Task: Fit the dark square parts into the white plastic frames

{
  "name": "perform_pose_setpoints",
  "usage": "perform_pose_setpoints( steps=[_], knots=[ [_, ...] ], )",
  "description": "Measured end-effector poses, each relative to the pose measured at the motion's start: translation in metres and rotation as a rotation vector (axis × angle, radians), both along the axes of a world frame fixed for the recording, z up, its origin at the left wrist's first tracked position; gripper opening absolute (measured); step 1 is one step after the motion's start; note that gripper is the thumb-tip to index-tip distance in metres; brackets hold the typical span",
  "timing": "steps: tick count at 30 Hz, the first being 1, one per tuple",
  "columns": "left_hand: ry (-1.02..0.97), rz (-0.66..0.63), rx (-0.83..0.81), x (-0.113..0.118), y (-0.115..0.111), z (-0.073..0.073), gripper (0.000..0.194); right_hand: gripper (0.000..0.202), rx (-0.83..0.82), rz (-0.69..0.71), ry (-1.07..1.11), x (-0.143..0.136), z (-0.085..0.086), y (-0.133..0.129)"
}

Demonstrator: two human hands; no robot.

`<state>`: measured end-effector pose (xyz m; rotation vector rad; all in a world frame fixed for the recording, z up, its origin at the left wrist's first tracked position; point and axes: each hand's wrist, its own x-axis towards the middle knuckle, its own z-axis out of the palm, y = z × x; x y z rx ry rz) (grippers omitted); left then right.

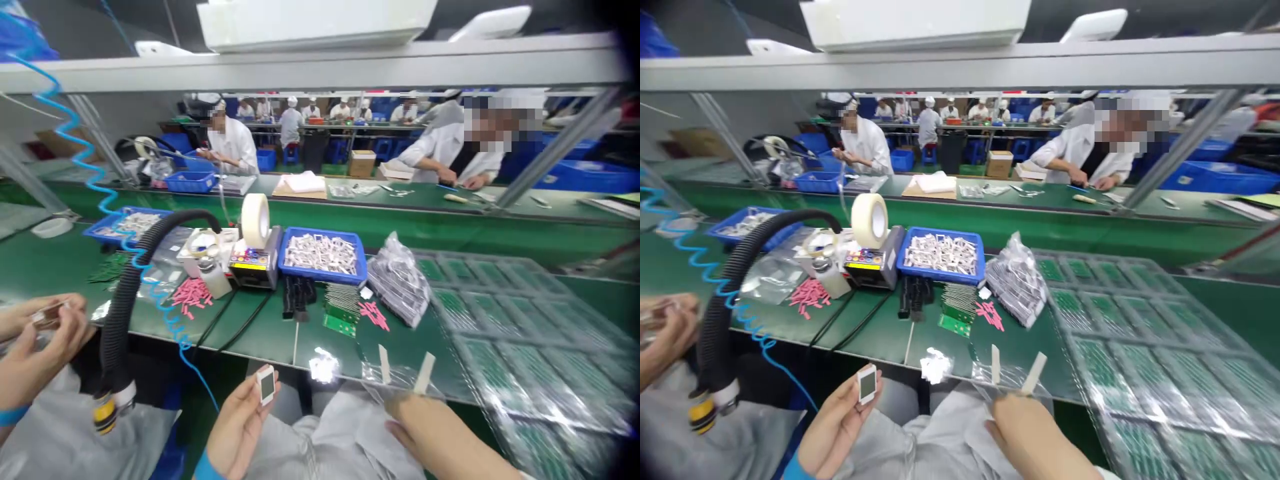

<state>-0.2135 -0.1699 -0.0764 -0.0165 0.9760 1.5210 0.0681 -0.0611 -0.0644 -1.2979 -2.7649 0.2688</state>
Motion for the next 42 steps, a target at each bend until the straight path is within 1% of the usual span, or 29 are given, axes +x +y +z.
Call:
perform_pose_setpoints(
  steps=[1,3,4,5,6,7,8,10,12,14,16,19,21,23,24,27,29,31,33,36,38,40,41,42],
  knots=[
    [-0.002,0.020,0.007,0.000,0.000,0.001,0.026,0.018,-0.043,0.134,0.037,-0.021,0.019,0.009],
    [-0.015,0.060,0.016,-0.001,0.000,0.003,0.024,0.034,-0.053,0.292,0.136,-0.076,0.055,0.033],
    [-0.026,0.075,0.022,-0.001,0.000,0.005,0.023,0.044,-0.015,0.312,0.180,-0.106,0.069,0.047],
    [-0.039,0.088,0.030,-0.002,0.001,0.006,0.021,0.050,0.044,0.326,0.188,-0.136,0.079,0.063],
    [-0.054,0.100,0.037,-0.003,0.001,0.008,0.019,0.055,0.143,0.297,0.160,-0.163,0.084,0.078],
    [-0.069,0.111,0.041,-0.005,0.001,0.008,0.018,0.058,0.240,0.225,0.127,-0.186,0.086,0.092],
    [-0.083,0.126,0.042,-0.007,0.001,0.009,0.017,0.059,0.276,0.207,0.123,-0.205,0.085,0.103],
    [-0.104,0.164,0.039,-0.013,0.000,0.008,0.017,0.058,0.326,0.179,0.121,-0.227,0.077,0.119],
    [-0.110,0.203,0.026,-0.018,0.001,0.006,0.017,0.056,0.322,0.200,0.146,-0.235,0.068,0.126],
    [-0.110,0.226,0.004,-0.021,0.004,0.004,0.017,0.056,0.291,0.221,0.184,-0.238,0.065,0.127],
    [-0.115,0.226,-0.017,-0.021,0.010,0.004,0.016,0.056,0.221,0.239,0.234,-0.239,0.066,0.125],
    [-0.122,0.227,-0.017,-0.019,0.021,0.007,0.016,0.054,0.064,0.230,0.344,-0.241,0.068,0.123],
    [-0.127,0.245,0.000,-0.018,0.027,0.009,0.017,0.040,-0.075,0.182,0.444,-0.239,0.065,0.120],
    [-0.134,0.267,0.018,-0.018,0.029,0.010,0.018,0.025,-0.253,0.104,0.555,-0.237,0.055,0.115],
    [-0.137,0.277,0.021,-0.019,0.029,0.010,0.019,0.021,-0.356,0.057,0.611,-0.237,0.048,0.111],
    [-0.134,0.310,0.003,-0.025,0.027,0.009,0.024,0.020,-0.677,-0.090,0.775,-0.242,0.028,0.098],
    [-0.129,0.334,-0.004,-0.030,0.024,0.008,0.030,0.021,-0.863,-0.172,0.877,-0.249,0.018,0.090],
    [-0.127,0.353,0.008,-0.034,0.021,0.008,0.032,0.022,-1.004,-0.240,0.963,-0.259,0.012,0.087],
    [-0.132,0.360,0.023,-0.036,0.019,0.007,0.032,0.023,-1.096,-0.302,1.024,-0.271,0.010,0.087],
    [-0.137,0.353,0.025,-0.037,0.016,0.006,0.035,0.025,-1.157,-0.355,1.068,-0.289,0.013,0.089],
    [-0.143,0.353,0.023,-0.038,0.014,0.004,0.038,0.027,-1.174,-0.328,1.078,-0.292,0.022,0.084],
    [-0.162,0.352,0.035,-0.040,0.011,0.001,0.036,0.028,-1.195,-0.242,1.078,-0.280,0.037,0.072],
    [-0.170,0.348,0.046,-0.042,0.009,0.000,0.034,0.029,-1.213,-0.193,1.072,-0.268,0.047,0.064],
    [-0.174,0.344,0.059,-0.044,0.007,-0.002,0.030,0.030,-1.229,-0.104,1.040,-0.250,0.056,0.056]
  ],
)
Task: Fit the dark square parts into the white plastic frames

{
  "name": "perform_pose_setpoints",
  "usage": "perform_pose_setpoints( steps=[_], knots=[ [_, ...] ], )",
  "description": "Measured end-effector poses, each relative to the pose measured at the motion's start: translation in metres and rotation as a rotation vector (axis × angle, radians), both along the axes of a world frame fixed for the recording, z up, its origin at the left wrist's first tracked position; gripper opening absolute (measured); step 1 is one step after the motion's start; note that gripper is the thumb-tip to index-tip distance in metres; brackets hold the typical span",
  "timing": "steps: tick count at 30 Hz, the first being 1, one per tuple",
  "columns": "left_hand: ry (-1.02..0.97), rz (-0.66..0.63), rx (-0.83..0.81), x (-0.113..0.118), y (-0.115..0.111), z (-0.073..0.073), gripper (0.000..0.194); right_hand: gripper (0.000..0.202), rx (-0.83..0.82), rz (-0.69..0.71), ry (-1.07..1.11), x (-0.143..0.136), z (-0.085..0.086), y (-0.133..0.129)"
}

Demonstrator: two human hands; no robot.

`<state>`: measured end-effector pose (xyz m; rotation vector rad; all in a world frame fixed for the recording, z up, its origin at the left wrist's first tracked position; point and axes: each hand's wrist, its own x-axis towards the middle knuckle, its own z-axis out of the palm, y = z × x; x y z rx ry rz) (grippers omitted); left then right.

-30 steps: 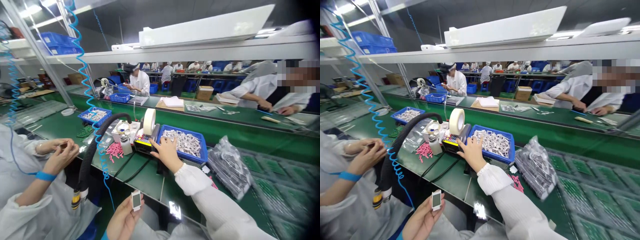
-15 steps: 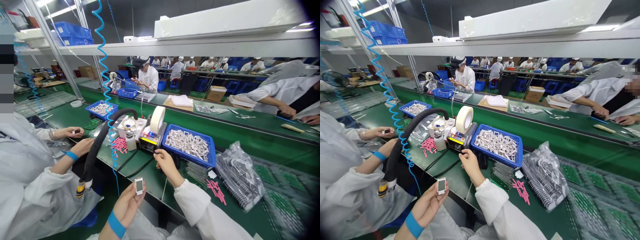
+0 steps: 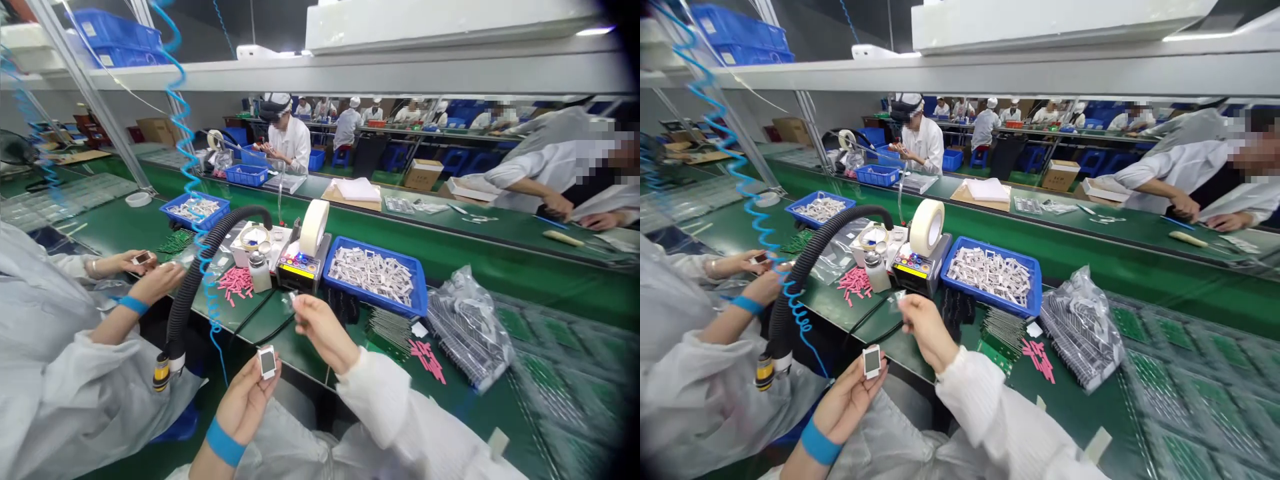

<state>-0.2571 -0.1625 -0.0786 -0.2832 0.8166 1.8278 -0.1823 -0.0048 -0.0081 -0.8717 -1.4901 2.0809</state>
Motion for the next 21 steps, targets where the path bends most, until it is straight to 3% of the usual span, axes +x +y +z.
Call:
perform_pose_setpoints(
  steps=[2,3,4,6,8,10,13,15,18,21],
  knots=[
    [0.005,-0.014,0.013,-0.005,-0.004,-0.004,0.024,0.030,0.088,0.214,0.020,0.045,0.017,-0.013],
    [0.009,-0.022,0.011,-0.007,-0.006,-0.006,0.023,0.025,0.252,0.464,0.029,0.070,0.024,-0.017],
    [0.010,-0.031,0.005,-0.009,-0.007,-0.008,0.023,0.023,0.359,0.621,0.033,0.095,0.027,-0.019],
    [0.010,-0.047,-0.014,-0.012,-0.007,-0.010,0.024,0.030,0.455,0.711,-0.013,0.139,0.025,-0.018],
    [0.015,-0.066,-0.034,-0.010,-0.004,-0.011,0.024,0.038,0.467,0.597,-0.154,0.169,0.010,-0.014],
    [0.020,-0.086,-0.050,-0.006,0.001,-0.010,0.024,0.041,0.475,0.430,-0.376,0.180,-0.013,-0.011],
    [0.019,-0.112,-0.058,0.004,0.009,-0.007,0.024,0.033,0.500,0.216,-0.643,0.170,-0.049,-0.013],
    [0.021,-0.133,-0.044,0.009,0.012,-0.006,0.024,0.025,0.549,0.096,-0.730,0.157,-0.063,-0.019],
    [0.026,-0.147,-0.015,0.012,0.011,-0.005,0.023,0.008,0.642,-0.072,-0.798,0.138,-0.062,-0.025],
    [0.020,-0.128,-0.011,0.011,0.007,-0.006,0.021,0.028,0.560,-0.151,-0.632,0.113,-0.044,-0.019]
  ],
)
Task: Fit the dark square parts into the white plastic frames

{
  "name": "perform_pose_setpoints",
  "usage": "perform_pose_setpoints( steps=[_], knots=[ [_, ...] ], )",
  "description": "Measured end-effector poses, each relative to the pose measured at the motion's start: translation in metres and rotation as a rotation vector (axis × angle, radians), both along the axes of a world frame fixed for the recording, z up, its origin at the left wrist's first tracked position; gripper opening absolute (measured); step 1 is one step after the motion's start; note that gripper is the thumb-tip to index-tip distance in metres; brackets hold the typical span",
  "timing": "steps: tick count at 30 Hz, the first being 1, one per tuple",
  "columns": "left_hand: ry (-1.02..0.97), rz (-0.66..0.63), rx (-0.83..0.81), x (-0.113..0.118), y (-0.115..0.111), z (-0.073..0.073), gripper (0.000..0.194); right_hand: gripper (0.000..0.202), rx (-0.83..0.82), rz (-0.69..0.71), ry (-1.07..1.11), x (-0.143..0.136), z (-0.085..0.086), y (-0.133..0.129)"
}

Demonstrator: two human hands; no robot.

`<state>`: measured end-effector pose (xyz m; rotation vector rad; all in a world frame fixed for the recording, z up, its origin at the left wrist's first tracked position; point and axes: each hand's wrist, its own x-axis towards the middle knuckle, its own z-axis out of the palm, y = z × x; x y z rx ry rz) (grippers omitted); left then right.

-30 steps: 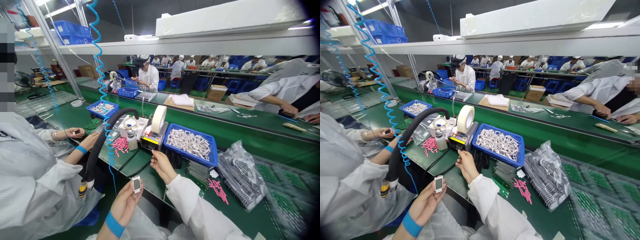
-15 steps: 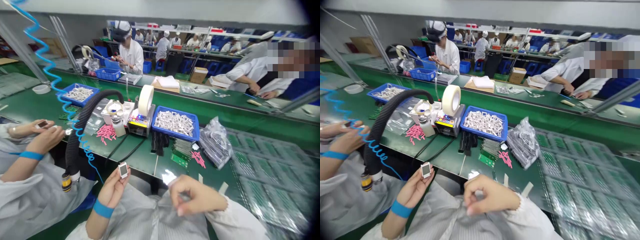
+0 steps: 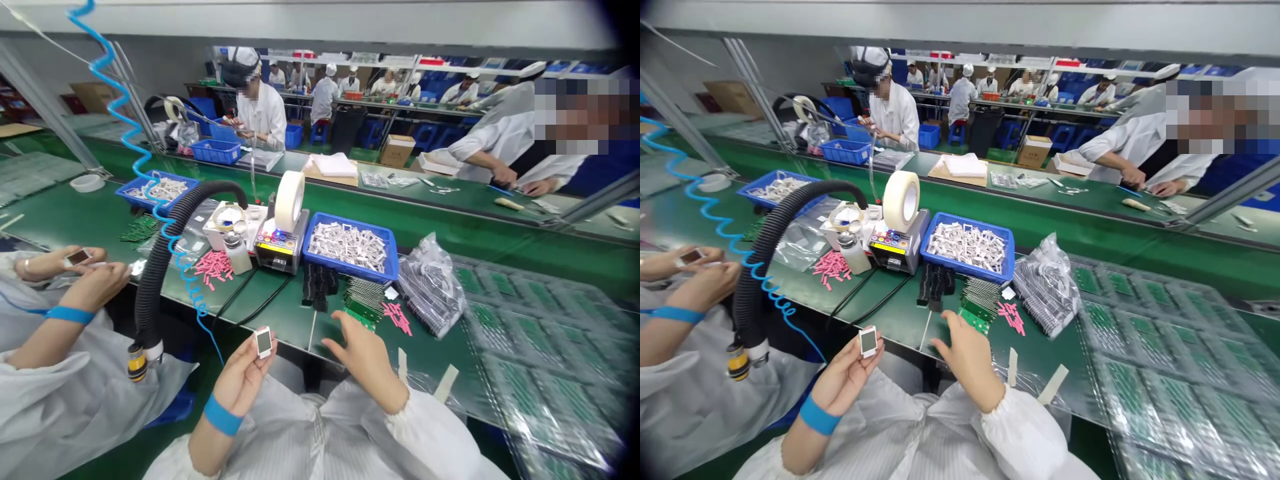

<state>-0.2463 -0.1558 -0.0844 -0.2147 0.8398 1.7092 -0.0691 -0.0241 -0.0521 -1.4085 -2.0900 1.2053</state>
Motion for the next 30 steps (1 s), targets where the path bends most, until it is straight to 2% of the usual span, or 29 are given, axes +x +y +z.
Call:
perform_pose_setpoints(
  steps=[4,8,11,14,16,18,21,22,23,25,27,30],
  knots=[
    [-0.010,0.040,-0.007,-0.004,-0.004,0.004,0.023,0.028,-0.301,-0.034,0.311,-0.061,0.018,0.021],
    [-0.022,0.069,0.006,-0.006,-0.006,0.012,0.027,0.027,-0.505,-0.157,0.369,-0.121,0.017,0.041],
    [-0.022,0.079,0.015,-0.006,-0.005,0.018,0.027,0.028,-0.592,-0.269,0.394,-0.148,0.012,0.052],
    [-0.015,0.084,0.027,-0.007,-0.001,0.022,0.025,0.027,-0.604,-0.334,0.428,-0.159,0.011,0.055],
    [-0.021,0.080,0.038,-0.007,0.003,0.026,0.024,0.022,-0.575,-0.331,0.467,-0.157,0.017,0.050],
    [-0.050,0.075,0.054,-0.006,0.008,0.031,0.022,0.017,-0.526,-0.274,0.525,-0.144,0.030,0.035],
    [-0.091,0.077,0.110,0.000,0.017,0.041,0.018,0.013,-0.439,-0.096,0.604,-0.107,0.057,0.001],
    [-0.093,0.073,0.136,0.004,0.021,0.045,0.016,0.013,-0.387,0.002,0.615,-0.092,0.066,-0.011],
    [-0.089,0.061,0.163,0.008,0.024,0.049,0.014,0.012,-0.247,0.139,0.599,-0.079,0.072,-0.022],
    [-0.087,0.016,0.201,0.019,0.032,0.057,0.011,0.010,-0.006,0.275,0.533,-0.057,0.080,-0.037],
    [-0.092,-0.031,0.227,0.031,0.038,0.064,0.015,0.011,0.175,0.282,0.459,-0.045,0.081,-0.042],
    [-0.086,-0.073,0.272,0.044,0.044,0.071,0.023,0.011,0.343,0.188,0.386,-0.038,0.075,-0.036]
  ],
)
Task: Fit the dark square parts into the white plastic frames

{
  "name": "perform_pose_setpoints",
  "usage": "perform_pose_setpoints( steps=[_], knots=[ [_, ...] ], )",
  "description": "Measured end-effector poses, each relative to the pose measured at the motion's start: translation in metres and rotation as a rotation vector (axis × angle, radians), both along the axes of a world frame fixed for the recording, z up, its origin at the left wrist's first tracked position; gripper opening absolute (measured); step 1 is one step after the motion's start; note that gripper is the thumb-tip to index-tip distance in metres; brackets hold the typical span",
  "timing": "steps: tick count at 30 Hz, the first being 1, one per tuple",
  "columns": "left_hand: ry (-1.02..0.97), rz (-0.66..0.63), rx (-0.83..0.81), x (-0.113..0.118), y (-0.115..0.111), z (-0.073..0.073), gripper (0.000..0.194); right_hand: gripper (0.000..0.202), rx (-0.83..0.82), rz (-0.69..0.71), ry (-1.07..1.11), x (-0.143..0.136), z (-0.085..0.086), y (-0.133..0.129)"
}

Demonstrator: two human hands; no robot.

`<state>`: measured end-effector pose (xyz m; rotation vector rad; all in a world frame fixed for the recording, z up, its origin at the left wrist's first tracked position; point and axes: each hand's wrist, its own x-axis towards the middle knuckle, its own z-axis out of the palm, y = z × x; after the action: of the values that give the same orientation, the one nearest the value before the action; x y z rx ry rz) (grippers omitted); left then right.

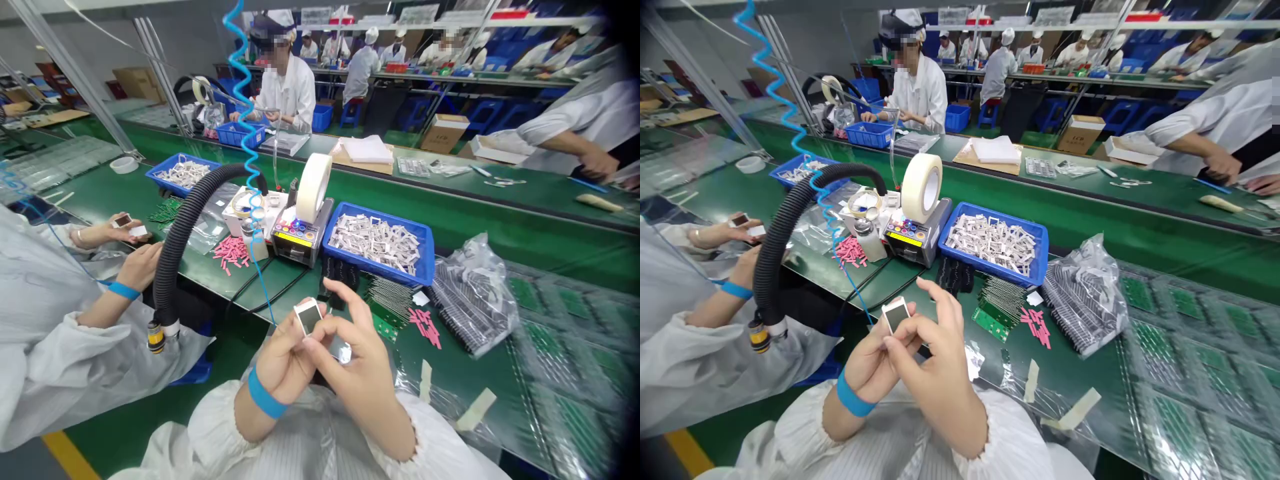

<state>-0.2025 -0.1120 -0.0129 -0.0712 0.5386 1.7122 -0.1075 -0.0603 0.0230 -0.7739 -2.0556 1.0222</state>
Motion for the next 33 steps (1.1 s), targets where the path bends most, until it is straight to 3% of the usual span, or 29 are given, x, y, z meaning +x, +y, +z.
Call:
perform_pose_setpoints(
  steps=[4,19,23,24,26,28,30,33],
  knots=[
    [0.010,-0.021,0.008,0.008,0.004,0.005,0.027,0.012,0.071,-0.098,-0.003,0.005,-0.003,0.012],
    [0.032,-0.004,0.028,0.015,0.008,0.004,0.023,0.013,0.081,-0.180,-0.021,0.013,-0.004,0.022],
    [0.064,0.025,-0.010,0.016,0.010,0.002,0.019,0.004,0.273,-0.264,-0.074,0.009,-0.011,0.022],
    [0.069,0.035,-0.035,0.015,0.011,0.002,0.017,0.011,0.367,-0.274,-0.091,0.008,-0.014,0.022],
    [0.073,0.050,-0.111,0.011,0.010,0.001,0.014,0.032,0.568,-0.183,-0.151,0.008,-0.020,0.019],
    [0.079,0.043,-0.182,0.005,0.008,-0.001,0.013,0.047,0.694,0.004,-0.244,0.011,-0.027,0.016],
    [0.113,0.015,-0.198,-0.001,0.004,-0.003,0.011,0.055,0.711,0.151,-0.296,0.019,-0.034,0.014],
    [0.250,-0.115,-0.139,-0.004,-0.003,-0.009,0.016,0.050,0.629,0.165,-0.240,0.035,-0.041,0.015]
  ],
)
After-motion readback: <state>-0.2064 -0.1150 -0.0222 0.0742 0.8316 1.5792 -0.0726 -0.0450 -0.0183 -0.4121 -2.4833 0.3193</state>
